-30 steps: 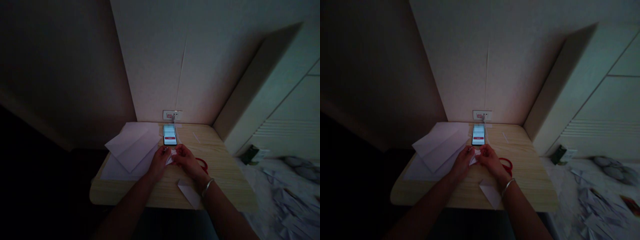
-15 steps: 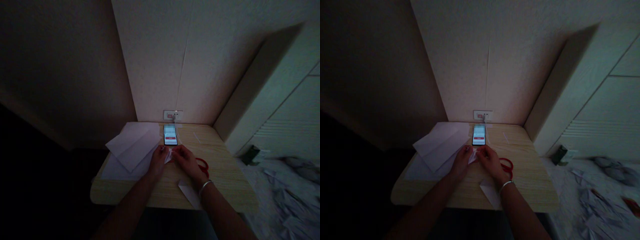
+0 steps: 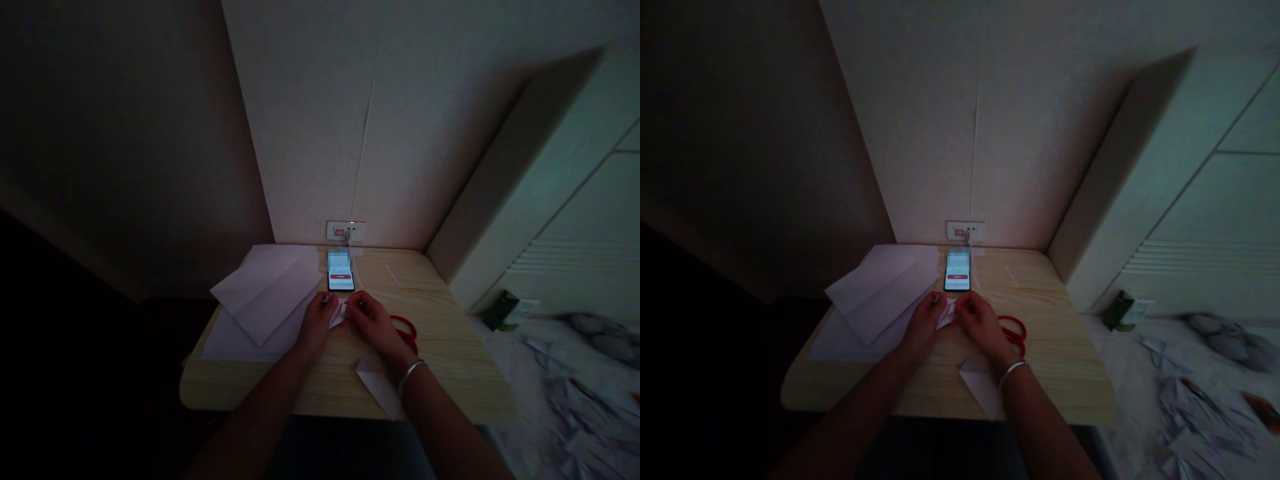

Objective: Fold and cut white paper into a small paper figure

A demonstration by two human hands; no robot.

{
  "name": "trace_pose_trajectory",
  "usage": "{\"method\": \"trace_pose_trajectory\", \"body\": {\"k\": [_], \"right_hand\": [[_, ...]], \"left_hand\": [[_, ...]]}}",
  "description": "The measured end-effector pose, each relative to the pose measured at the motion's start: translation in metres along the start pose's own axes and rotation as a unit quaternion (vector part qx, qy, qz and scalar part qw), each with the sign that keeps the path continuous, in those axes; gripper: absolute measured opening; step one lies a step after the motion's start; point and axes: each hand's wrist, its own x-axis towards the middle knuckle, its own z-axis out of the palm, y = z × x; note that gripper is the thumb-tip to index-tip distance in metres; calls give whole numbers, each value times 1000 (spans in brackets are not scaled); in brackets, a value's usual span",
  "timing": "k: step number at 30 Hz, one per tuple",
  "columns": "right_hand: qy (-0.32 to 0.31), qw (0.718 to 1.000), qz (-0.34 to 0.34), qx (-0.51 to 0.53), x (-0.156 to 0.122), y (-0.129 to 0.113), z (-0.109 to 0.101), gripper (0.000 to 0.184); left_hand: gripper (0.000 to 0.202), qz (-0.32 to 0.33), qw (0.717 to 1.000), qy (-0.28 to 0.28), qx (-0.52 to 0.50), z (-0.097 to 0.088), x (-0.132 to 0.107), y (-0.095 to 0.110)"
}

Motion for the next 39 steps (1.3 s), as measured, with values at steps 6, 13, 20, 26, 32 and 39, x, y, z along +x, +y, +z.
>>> {"method": "trace_pose_trajectory", "body": {"k": [6, 13, 20, 26, 32, 39], "right_hand": [[4, 1000, 28, 0, 0, -6, 2, 11], [4, 1000, 26, 1, 1, -3, 0, 10], [11, 999, 30, 12, 2, -1, 0, 13], [22, 999, 43, 9, 2, 1, 0, 12], [27, 998, 51, 26, 3, 5, 0, 11], [52, 992, 80, 85, 4, -3, 3, 18]], "left_hand": [[33, 8, 1000, -3, 9, 0, -1, 1], [35, 15, 1000, 0, 12, 1, 0, 1], [32, 21, 999, -2, 36, 1, 0, 0], [31, 28, 999, -8, 44, 3, -2, 3], [30, 43, 997, -10, 56, 2, -1, 2], [34, 16, 999, -17, 36, 5, -3, 5]]}}
